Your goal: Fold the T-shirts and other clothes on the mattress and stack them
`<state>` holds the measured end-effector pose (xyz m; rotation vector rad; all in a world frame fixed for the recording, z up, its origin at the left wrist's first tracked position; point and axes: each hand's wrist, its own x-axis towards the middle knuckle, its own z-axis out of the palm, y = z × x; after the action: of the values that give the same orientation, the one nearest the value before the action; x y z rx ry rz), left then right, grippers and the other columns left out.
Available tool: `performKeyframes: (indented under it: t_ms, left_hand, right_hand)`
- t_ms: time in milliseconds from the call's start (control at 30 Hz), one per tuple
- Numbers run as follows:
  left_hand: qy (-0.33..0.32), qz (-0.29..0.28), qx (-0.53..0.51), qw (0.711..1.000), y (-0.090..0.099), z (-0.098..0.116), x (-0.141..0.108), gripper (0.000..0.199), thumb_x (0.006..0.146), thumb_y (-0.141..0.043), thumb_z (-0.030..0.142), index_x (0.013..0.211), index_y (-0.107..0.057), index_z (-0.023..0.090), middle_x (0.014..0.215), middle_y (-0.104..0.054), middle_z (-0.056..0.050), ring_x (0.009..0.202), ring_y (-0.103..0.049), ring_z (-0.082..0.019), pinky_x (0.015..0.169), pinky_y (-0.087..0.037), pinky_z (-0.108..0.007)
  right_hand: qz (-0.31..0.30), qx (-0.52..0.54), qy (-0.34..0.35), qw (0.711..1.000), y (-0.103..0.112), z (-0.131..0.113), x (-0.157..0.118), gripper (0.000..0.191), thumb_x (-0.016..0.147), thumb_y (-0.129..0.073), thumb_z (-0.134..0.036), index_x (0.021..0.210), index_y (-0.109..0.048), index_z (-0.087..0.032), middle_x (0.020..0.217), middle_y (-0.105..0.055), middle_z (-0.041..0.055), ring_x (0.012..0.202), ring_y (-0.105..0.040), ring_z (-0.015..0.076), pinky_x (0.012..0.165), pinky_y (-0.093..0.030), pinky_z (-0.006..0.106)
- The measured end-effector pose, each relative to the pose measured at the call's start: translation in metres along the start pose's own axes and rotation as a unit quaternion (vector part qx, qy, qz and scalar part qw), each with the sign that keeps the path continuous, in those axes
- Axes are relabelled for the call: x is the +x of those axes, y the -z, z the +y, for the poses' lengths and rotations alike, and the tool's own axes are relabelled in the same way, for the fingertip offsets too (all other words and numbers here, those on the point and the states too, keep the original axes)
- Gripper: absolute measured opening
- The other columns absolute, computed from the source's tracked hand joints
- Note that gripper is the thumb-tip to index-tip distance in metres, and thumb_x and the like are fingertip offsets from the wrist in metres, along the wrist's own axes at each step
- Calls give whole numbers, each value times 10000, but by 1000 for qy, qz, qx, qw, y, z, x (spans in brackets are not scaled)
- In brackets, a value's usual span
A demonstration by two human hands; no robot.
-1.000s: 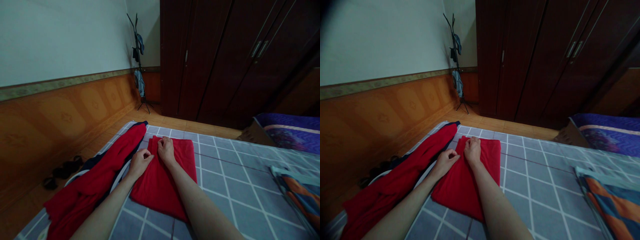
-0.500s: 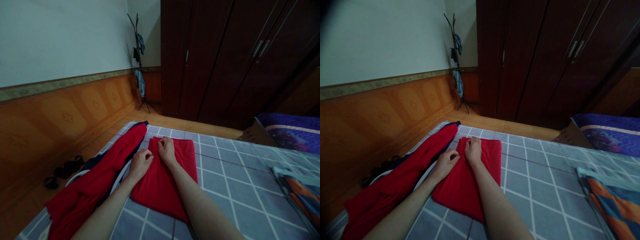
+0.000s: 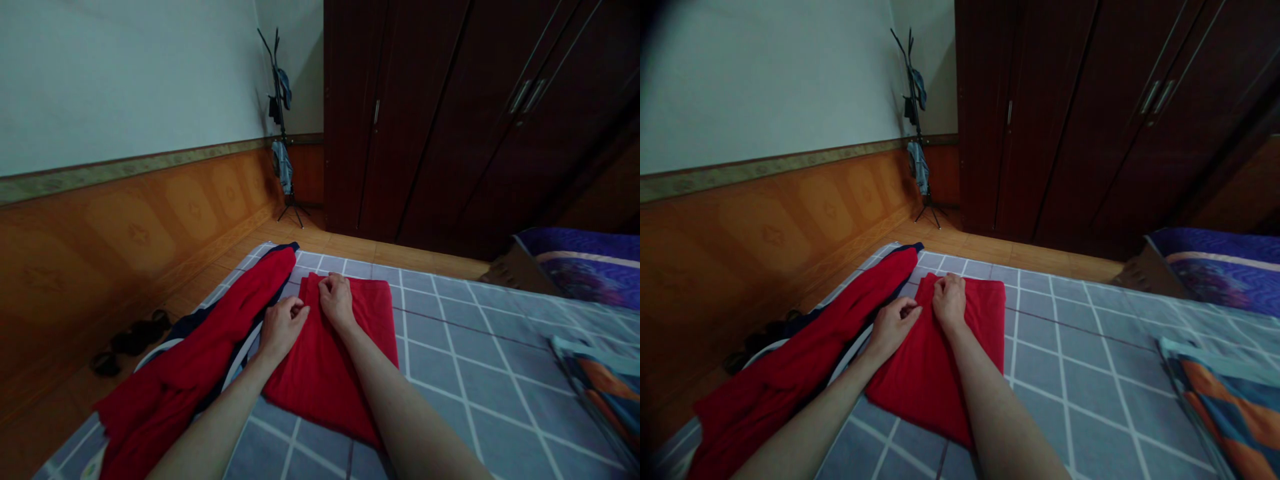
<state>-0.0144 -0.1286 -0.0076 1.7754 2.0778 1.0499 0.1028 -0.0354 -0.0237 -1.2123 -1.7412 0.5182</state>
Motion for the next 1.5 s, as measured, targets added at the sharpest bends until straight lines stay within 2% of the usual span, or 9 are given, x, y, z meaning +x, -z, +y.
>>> performKeyframes:
  t_ms: [533, 800, 933, 1000, 1100, 1167, 1267, 1367, 1500]
  left_hand:
    - [18, 2, 108, 994, 7, -11, 2, 272, 906, -398, 289, 670, -501, 204, 620, -575, -7, 615, -555, -168, 586, -342, -244]
    - [-146, 26, 210, 966, 13, 27, -12, 166, 900, -453, 194, 1013, -575, 186, 1012, -620, -79, 975, -541, -243, 845, -373, -364]
    - [-104, 9, 228, 968, 12, 21, -9, 200, 870, -450, 126, 992, -603, 166, 961, -648, -87, 927, -574, -243, 815, -418, -362]
    - [-134, 29, 217, 967, 13, 18, -7, 251, 875, -426, 122, 1058, -591, 170, 1037, -645, -92, 988, -569, -240, 869, -415, -371]
    - [-207, -26, 199, 958, 14, 18, -6, 374, 841, -423, 87, 1178, -551, 187, 1133, -634, -81, 1053, -566, -213, 938, -405, -349]
    - [-177, -50, 224, 957, 14, 17, -4, 400, 802, -422, 60, 1159, -571, 160, 1065, -662, -101, 1007, -595, -228, 922, -421, -366]
    - [-150, 1, 226, 962, 15, 12, 0, 412, 801, -407, 59, 1171, -570, 133, 1092, -653, -126, 1051, -581, -244, 955, -410, -397]
    - [-218, -43, 199, 955, 15, 11, 0, 447, 790, -409, 47, 1192, -570, 157, 1191, -619, -115, 1121, -555, -225, 1017, -381, -398]
    - [-185, -25, 218, 958, 10, 24, -10, 458, 784, -388, 35, 1197, -572, 111, 1217, -603, -151, 1164, -534, -253, 1074, -320, -455]
  right_hand:
    - [-1, 20, 0, 1000, 1, 5, 3, 197, 836, -481, -203, 804, -673, -166, 1006, -650, 126, 1046, -539, 239, 917, -388, 369]
    - [-45, -11, 38, 998, -1, 3, -1, 278, 838, -471, -134, 961, -717, -177, 1115, -630, 115, 1117, -498, 242, 961, -380, 356]
    - [-39, -17, 26, 999, -1, 5, 1, 341, 812, -447, -85, 988, -719, -190, 1151, -616, 105, 1104, -506, 245, 966, -382, 369]
    - [-36, -15, 22, 999, -1, 6, 1, 357, 806, -439, -79, 997, -717, -193, 1148, -619, 100, 1104, -511, 242, 970, -382, 370]
    - [-32, -8, 19, 999, -1, 6, 1, 353, 798, -446, -85, 988, -719, -205, 1130, -631, 89, 1115, -514, 235, 980, -377, 364]
    - [-25, -2, 10, 1000, -2, 7, 1, 356, 787, -443, -83, 988, -716, -193, 1131, -632, 98, 1117, -520, 236, 979, -381, 368]
    - [-9, 12, -8, 1000, -2, 8, 3, 367, 773, -430, -80, 1014, -701, -139, 1142, -629, 134, 1101, -540, 240, 970, -397, 370]
    - [5, 31, -19, 999, -2, 9, 5, 376, 772, -420, -92, 1037, -685, -118, 1142, -636, 139, 1103, -551, 231, 982, -394, 364]
    - [17, 59, -30, 998, -2, 12, 7, 373, 793, -400, -122, 1045, -676, -111, 1129, -650, 135, 1091, -568, 221, 982, -402, 365]
